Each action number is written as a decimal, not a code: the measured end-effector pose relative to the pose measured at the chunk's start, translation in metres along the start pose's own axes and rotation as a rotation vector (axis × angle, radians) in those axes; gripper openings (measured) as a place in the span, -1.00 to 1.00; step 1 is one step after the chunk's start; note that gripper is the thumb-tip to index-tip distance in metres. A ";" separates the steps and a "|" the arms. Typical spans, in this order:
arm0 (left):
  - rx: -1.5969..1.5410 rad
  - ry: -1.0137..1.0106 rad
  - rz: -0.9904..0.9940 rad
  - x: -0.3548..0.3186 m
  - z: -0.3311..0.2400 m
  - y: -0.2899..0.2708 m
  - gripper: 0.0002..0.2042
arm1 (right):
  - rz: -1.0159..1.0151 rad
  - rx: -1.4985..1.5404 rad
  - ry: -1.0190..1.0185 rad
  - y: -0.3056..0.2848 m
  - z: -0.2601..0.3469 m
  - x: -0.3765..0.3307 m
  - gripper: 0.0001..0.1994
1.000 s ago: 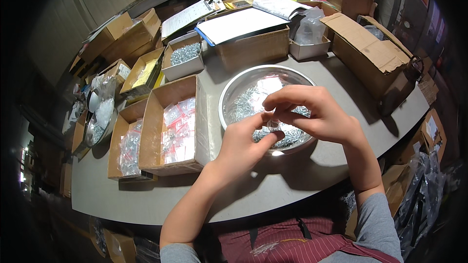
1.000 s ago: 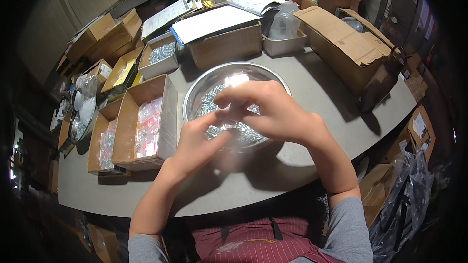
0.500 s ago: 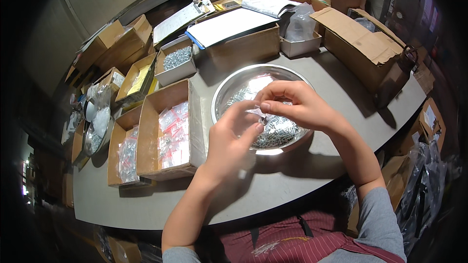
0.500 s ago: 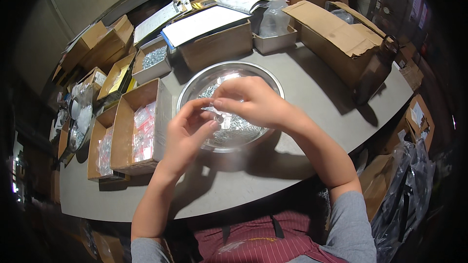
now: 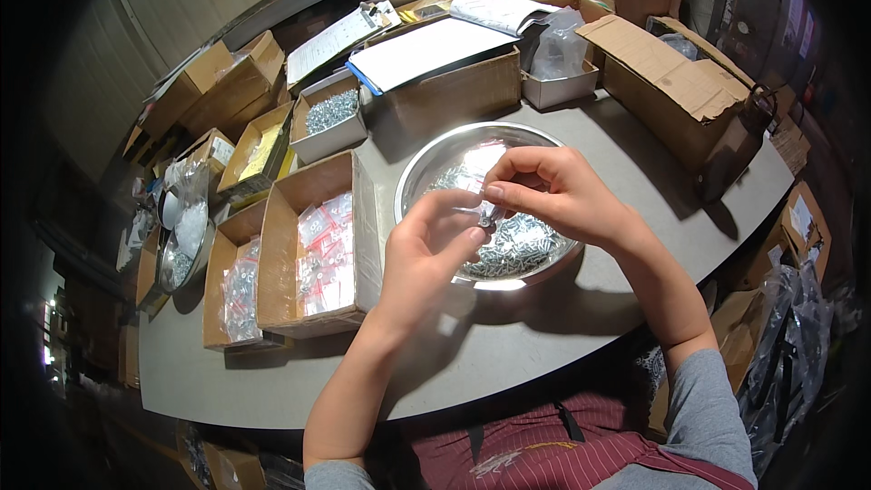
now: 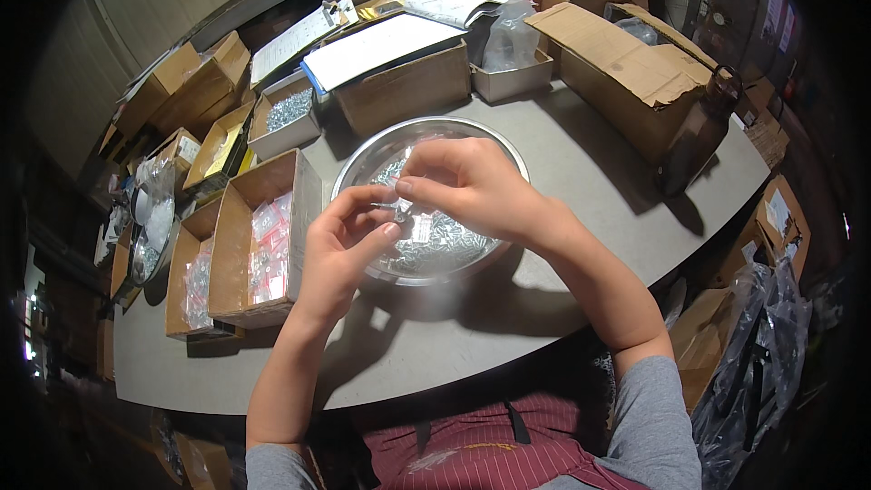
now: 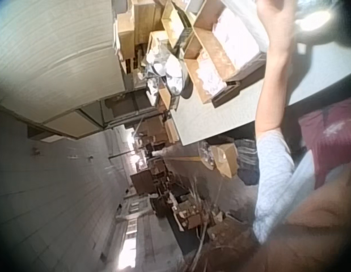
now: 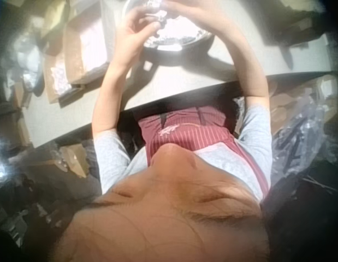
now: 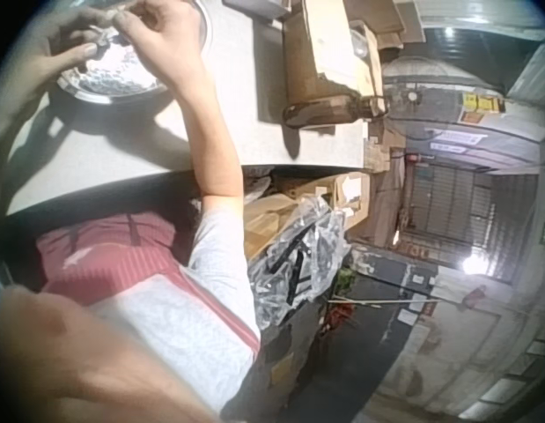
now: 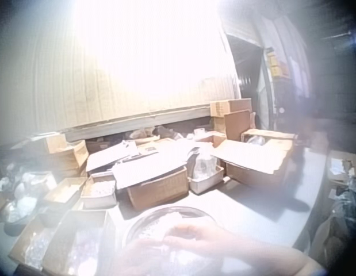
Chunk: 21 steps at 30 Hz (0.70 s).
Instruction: The person repeatedly picks small metallic fasteners from a metal bowl, separates them by hand, and places them into small plastic bags. The person continues this one-at-a-time handling throughout the clip.
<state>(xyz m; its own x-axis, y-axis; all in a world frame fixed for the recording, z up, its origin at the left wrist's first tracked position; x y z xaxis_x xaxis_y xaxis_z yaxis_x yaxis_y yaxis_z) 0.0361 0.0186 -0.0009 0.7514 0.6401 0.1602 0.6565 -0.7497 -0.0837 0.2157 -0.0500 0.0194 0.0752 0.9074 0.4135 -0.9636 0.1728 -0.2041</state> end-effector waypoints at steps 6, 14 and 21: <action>-0.039 0.017 0.048 0.001 0.000 -0.005 -0.58 | 0.108 -0.031 -0.078 0.002 0.015 -0.002 -0.90; -0.280 -0.100 0.192 0.000 -0.010 0.001 -0.59 | 0.199 0.272 -0.080 0.004 0.025 0.001 -0.95; -0.061 0.003 0.019 -0.001 -0.009 -0.007 -0.74 | 0.197 0.243 0.036 0.002 0.010 0.002 -0.81</action>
<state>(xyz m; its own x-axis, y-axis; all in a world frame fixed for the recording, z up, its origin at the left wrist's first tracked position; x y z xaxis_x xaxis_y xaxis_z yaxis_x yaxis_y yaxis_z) 0.0303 0.0220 0.0086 0.7635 0.6251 0.1625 0.6367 -0.7707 -0.0270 0.2114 -0.0518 0.0284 -0.1138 0.9281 0.3544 -0.9933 -0.0998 -0.0574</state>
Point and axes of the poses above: each hand's wrist, its own x-axis towards the middle knuckle, its own y-axis out of the palm, z = x × y, the point moved 4 cm from there along x, towards the middle knuckle, and after that the axes turned 8 degrees about x, right-handed, at the moved point
